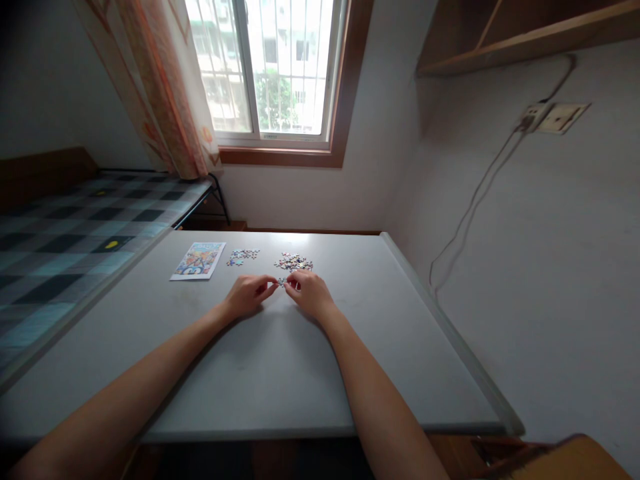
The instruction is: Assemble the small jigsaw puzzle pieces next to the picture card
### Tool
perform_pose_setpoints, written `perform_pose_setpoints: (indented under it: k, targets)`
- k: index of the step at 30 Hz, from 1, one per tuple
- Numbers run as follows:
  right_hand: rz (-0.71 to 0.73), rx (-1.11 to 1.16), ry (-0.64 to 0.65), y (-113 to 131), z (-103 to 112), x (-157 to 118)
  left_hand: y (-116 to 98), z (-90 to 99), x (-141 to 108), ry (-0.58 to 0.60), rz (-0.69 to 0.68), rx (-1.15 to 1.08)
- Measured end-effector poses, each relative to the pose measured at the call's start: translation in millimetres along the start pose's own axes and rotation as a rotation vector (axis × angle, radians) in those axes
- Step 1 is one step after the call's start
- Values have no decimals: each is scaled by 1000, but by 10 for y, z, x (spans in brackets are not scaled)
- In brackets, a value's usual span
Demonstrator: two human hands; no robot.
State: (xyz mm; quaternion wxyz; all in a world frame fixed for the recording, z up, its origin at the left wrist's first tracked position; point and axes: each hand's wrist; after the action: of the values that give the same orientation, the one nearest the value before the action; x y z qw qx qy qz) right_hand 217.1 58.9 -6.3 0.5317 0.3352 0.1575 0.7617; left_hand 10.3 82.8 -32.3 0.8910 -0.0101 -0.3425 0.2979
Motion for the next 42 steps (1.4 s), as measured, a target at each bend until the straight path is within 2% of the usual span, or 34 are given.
perform_pose_setpoints:
  k: [8, 12, 14, 16, 18, 22, 27, 36, 42]
  targets:
    - [5, 5, -6, -12, -6, 2, 14, -17, -11, -2, 5, 18]
    - [-6, 9, -12, -24, -11, 5, -34, 8, 20, 19, 83, 53]
    - [-5, 23, -16, -24, -10, 6, -58, 50, 53, 13, 227, 121]
    - [-3, 35, -18, -20, -8, 6, -58, 110, 85, -43, 472, 235]
    - [-1, 43, -20, -16, -9, 5, -24, 178, 106, -50, 659, 302]
    - [8, 51, -16, -18, -15, 3, 94, 274, 97, 47, 820, 354]
    - [12, 54, -10, -44, -25, 7, 189, 271, 63, 133, 865, 396]
    - [11, 54, -6, -40, -22, 6, 239, 304, 62, 154, 922, 434]
    - [6, 52, -5, -39, -25, 6, 277, 296, 43, 133, 907, 432]
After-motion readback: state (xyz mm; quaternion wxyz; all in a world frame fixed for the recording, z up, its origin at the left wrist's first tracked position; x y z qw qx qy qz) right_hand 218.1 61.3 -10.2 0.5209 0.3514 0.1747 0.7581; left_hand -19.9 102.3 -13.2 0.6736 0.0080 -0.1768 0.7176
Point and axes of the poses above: each hand's wrist, its own x-axis towards the middle knuckle, its own z-axis out of the back of the hand, y = z × x, and after that the axes turned 7 degrees about -z, right-handed
